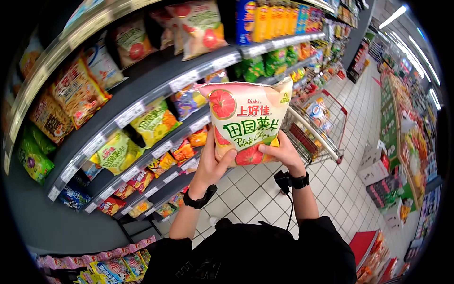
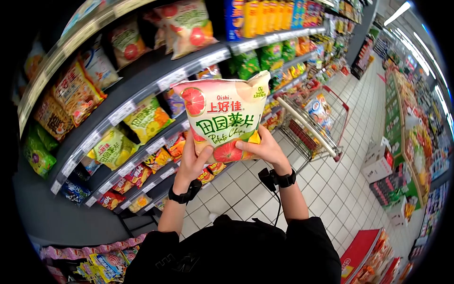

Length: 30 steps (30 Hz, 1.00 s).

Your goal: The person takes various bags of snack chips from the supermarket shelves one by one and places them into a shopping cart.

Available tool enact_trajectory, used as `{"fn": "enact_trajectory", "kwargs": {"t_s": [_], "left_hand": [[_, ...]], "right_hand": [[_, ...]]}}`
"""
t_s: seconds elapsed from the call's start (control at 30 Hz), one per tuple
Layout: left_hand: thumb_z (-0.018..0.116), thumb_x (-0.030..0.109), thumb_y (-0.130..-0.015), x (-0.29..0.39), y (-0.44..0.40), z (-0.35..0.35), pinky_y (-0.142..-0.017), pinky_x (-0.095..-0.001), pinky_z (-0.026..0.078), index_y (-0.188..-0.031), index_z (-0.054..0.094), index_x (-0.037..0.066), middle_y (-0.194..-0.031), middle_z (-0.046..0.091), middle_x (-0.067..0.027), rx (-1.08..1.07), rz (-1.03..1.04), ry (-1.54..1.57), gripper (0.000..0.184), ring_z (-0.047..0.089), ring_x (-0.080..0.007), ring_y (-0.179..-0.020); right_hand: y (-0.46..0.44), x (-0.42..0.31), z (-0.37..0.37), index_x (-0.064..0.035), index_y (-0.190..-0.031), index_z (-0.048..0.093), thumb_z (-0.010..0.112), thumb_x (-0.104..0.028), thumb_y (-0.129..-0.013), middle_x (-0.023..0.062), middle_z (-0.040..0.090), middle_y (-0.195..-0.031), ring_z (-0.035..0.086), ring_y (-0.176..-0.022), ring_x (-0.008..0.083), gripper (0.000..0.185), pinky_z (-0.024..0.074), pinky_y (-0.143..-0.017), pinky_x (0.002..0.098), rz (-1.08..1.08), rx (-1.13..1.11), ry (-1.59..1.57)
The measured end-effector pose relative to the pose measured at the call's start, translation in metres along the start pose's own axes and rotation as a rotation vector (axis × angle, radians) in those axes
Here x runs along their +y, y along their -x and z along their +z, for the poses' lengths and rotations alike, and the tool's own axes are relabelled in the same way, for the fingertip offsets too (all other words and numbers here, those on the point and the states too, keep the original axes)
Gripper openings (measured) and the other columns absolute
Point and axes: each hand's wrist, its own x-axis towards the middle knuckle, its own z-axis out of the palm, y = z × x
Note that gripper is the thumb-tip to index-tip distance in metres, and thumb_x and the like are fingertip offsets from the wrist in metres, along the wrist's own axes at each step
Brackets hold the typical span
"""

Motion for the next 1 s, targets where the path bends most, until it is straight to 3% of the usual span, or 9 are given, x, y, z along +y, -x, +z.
{"fn": "enact_trajectory", "kwargs": {"t_s": [0.23,0.57,0.77,1.0], "left_hand": [[0.058,0.017,-0.095,-0.030,0.009,0.171,-0.100,-0.0315,0.041,-0.144,0.026,-0.001,-0.135,0.048,-0.0134,-0.075,-0.221,0.164,0.062,0.050,-0.0175,-0.120],[0.056,0.022,-0.098,-0.064,0.053,0.415,-0.097,-0.0302,0.044,-0.144,0.025,-0.001,-0.134,0.049,-0.0132,-0.310,-0.460,0.233,0.059,0.053,-0.0168,-0.117],[0.053,0.027,-0.100,-0.064,0.055,0.528,-0.100,-0.0311,0.041,-0.142,0.031,-0.001,-0.133,0.050,-0.0128,-0.507,-0.488,0.209,0.056,0.050,-0.0164,-0.119],[0.053,0.028,-0.100,-0.082,0.058,0.644,-0.101,-0.0308,0.040,-0.141,0.032,-0.001,-0.133,0.050,-0.0126,-0.712,-0.575,0.321,0.055,0.050,-0.0168,-0.120]], "right_hand": [[0.121,0.006,-0.131,0.0049,-0.124,0.053,0.077,-0.023,-0.083,0.0095,0.064,-0.113,0.061,-0.099,0.0133,0.056,0.0503,-0.088,0.0289,0.107,0.254,0.036],[0.332,0.039,-0.299,0.0041,-0.126,0.053,0.075,-0.030,-0.084,0.0089,0.064,-0.113,0.060,-0.099,0.0118,0.059,0.0494,-0.088,0.0268,0.176,0.548,-0.059],[0.435,0.036,-0.354,0.0054,-0.128,0.051,0.065,-0.029,-0.093,0.0075,0.064,-0.112,0.060,-0.099,0.0104,0.051,0.0489,-0.087,0.0255,0.108,0.750,-0.268],[0.515,0.043,-0.409,0.0044,-0.123,0.055,0.064,-0.029,-0.093,0.0077,0.065,-0.108,0.062,-0.093,0.0089,0.046,0.0507,-0.080,0.0229,0.074,1.051,-0.243]]}}
